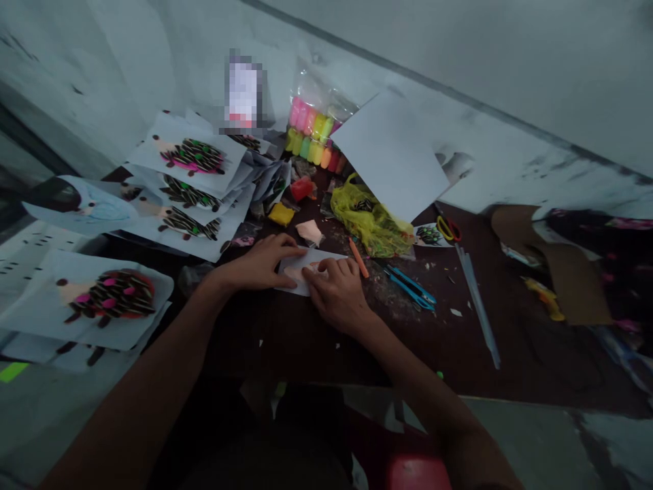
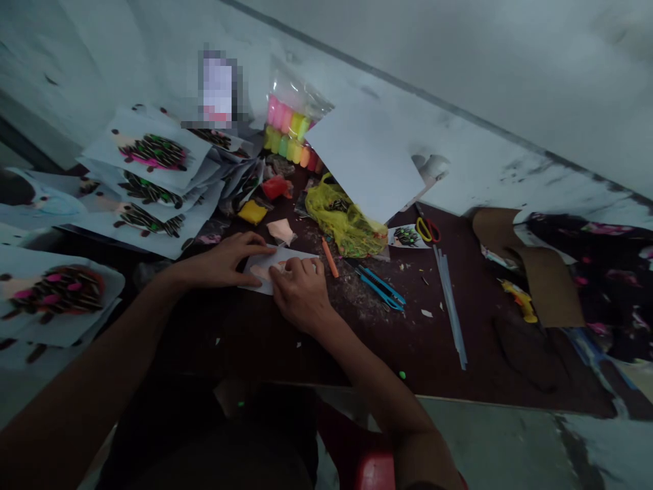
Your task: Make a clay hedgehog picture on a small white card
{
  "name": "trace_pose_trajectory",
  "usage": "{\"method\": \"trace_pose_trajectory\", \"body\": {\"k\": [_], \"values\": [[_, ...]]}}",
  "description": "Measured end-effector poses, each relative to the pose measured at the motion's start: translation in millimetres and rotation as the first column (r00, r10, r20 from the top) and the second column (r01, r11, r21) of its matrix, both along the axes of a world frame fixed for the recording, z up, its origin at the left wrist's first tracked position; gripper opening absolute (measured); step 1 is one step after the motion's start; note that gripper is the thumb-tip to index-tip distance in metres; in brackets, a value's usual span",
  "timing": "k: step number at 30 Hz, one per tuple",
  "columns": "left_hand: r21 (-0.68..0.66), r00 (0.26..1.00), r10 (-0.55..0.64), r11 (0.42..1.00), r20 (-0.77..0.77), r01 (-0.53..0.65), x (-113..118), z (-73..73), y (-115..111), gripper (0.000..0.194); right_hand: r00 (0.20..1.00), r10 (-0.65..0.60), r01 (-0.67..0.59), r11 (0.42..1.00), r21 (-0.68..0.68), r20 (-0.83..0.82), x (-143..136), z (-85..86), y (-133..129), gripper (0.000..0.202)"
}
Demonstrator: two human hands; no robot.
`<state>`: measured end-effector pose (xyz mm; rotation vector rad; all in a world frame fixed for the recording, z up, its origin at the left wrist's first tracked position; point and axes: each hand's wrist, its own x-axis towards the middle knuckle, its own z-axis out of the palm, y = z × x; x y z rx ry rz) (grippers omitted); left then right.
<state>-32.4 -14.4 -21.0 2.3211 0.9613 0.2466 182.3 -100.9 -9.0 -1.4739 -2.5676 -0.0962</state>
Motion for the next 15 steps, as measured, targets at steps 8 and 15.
{"method": "trace_pose_trajectory", "body": {"k": [8,15], "values": [[-0.010,1.000,0.006,1.000,0.006,-0.006,-0.2,-0.1,-0.1,0.068,0.999,-0.020,0.021,1.000,0.019,-0.041,7.5,-3.3,4.8,0.032],[0.008,1.000,0.002,1.000,-0.001,-0.002,-0.2,-1.5,0.4,0.068,0.999,-0.029,0.028,0.999,0.033,0.016,6.9,-2.5,6.6,0.028]]}}
